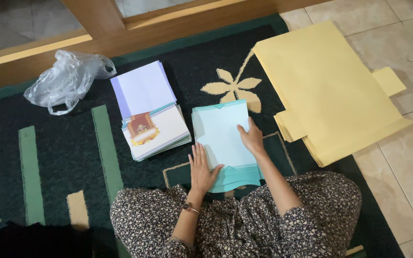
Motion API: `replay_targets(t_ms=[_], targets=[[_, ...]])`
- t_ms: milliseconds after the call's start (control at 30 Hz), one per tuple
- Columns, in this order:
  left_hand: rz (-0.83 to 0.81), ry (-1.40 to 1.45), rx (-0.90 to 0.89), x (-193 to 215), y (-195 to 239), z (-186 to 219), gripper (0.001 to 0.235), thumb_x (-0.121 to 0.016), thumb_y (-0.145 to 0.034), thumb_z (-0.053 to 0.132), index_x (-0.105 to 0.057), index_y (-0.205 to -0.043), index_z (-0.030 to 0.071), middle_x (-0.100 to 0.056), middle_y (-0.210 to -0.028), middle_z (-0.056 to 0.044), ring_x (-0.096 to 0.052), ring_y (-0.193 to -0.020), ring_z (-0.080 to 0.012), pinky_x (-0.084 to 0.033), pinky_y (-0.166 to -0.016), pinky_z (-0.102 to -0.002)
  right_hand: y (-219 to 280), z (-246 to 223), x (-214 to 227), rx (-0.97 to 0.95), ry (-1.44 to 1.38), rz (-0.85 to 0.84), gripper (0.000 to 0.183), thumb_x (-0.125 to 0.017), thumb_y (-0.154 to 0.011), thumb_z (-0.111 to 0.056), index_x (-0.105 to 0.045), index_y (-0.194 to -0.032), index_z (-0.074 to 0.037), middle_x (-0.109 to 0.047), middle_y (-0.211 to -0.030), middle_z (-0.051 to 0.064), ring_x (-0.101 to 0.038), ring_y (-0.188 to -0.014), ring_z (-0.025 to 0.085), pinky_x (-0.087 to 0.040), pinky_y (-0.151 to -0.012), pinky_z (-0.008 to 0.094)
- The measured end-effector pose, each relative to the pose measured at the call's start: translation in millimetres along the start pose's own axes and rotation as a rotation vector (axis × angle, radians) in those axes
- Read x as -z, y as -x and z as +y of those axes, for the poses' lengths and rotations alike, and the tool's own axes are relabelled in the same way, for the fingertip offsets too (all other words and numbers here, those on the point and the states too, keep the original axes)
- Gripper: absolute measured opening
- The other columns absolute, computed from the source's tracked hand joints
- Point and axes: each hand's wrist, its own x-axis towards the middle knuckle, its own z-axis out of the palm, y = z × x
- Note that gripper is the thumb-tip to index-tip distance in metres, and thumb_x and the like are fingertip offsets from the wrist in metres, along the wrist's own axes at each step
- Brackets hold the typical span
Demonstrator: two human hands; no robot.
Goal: The person sits on the floor and wraps a stack of small books with light blue paper. They fold the paper over the books, smooth the edges, and place the wrapped books onto a growing pile to the left.
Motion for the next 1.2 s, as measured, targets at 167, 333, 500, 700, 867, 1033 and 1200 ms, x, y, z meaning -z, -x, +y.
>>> replay_targets(t_ms=[167, 333, 500, 700, 867, 1033, 1200], targets=[[0.012, 0.044, -0.012, 2.9, -0.7, 1.1, 0.112, -0.067, -0.086, 0.062, -0.013, -0.160, -0.003, -0.012, -0.168, -0.024, -0.010, -0.155, -0.0406, -0.011, -0.123, -0.060, 23.9, -27.4, 9.6, 0.038, 0.031, 0.025, 0.077, -0.065, -0.093, -0.042, -0.040, -0.153, -0.001, -0.044, -0.153, 0.027, -0.049, -0.137, 0.043, -0.040, -0.115, 0.053], [0.037, 0.052, -0.008, 4.0, -0.5, 2.5, 0.114, -0.070, -0.084, 0.062, -0.015, -0.160, -0.002, -0.014, -0.168, -0.023, -0.012, -0.155, -0.0398, -0.012, -0.123, -0.060, 14.0, -5.8, 4.6, 0.219, -0.041, 0.304, 0.047, -0.084, -0.083, -0.035, -0.061, -0.115, -0.009, -0.071, -0.107, 0.013, -0.068, -0.109, 0.035, -0.053, -0.095, 0.046], [0.034, 0.045, 0.010, 7.6, -0.3, 4.2, 0.113, -0.073, -0.084, 0.059, -0.016, -0.160, -0.003, -0.016, -0.168, -0.023, -0.014, -0.155, -0.0394, -0.014, -0.123, -0.060, 9.4, 12.0, 9.6, 0.507, 0.090, 0.482, 0.035, -0.088, -0.080, -0.032, -0.072, -0.106, -0.015, -0.074, -0.087, 0.004, -0.071, -0.098, 0.032, -0.055, -0.091, 0.049], [0.129, 0.102, -0.012, 9.2, -3.6, 2.2, 0.111, -0.081, -0.080, 0.044, -0.019, -0.160, -0.001, -0.019, -0.167, -0.022, -0.016, -0.153, -0.0421, -0.016, -0.122, -0.062, 17.4, 20.4, 24.7, 0.597, 0.096, 0.419, 0.020, -0.084, -0.087, -0.029, -0.069, -0.090, -0.015, -0.078, -0.083, 0.002, -0.076, -0.092, 0.016, -0.044, -0.113, 0.035], [0.629, 0.232, -0.092, 52.5, -27.0, 18.8, 0.073, -0.072, -0.090, 0.014, -0.039, -0.154, 0.005, -0.034, -0.161, -0.018, -0.027, -0.151, -0.0404, -0.014, -0.122, -0.059, 13.6, 30.0, 45.8, 0.648, -0.031, 0.231, 0.015, -0.085, -0.075, -0.012, -0.073, -0.080, -0.021, -0.080, -0.091, -0.009, -0.072, -0.111, 0.014, -0.044, -0.111, 0.036], [0.803, 0.373, -0.221, 98.3, -46.7, 46.2, 0.045, -0.060, -0.096, 0.001, -0.058, -0.141, 0.002, -0.056, -0.146, -0.015, -0.046, -0.142, -0.0383, -0.017, -0.124, -0.054, 30.4, 25.1, 68.4, 0.680, 0.038, 0.094, 0.015, -0.085, -0.072, -0.010, -0.072, -0.076, -0.017, -0.080, -0.098, -0.004, -0.069, -0.116, 0.020, -0.046, -0.110, 0.042], [0.065, -0.206, -0.305, 46.5, -50.2, 40.0, 0.064, -0.059, -0.096, 0.029, -0.044, -0.152, 0.003, -0.047, -0.155, -0.018, -0.039, -0.147, -0.0347, -0.024, -0.120, -0.059, 32.4, 51.1, 61.9, 0.741, 0.338, 0.116, 0.019, -0.084, -0.071, -0.010, -0.074, -0.078, -0.024, -0.077, -0.105, -0.005, -0.067, -0.118, 0.017, -0.040, -0.113, 0.049]])
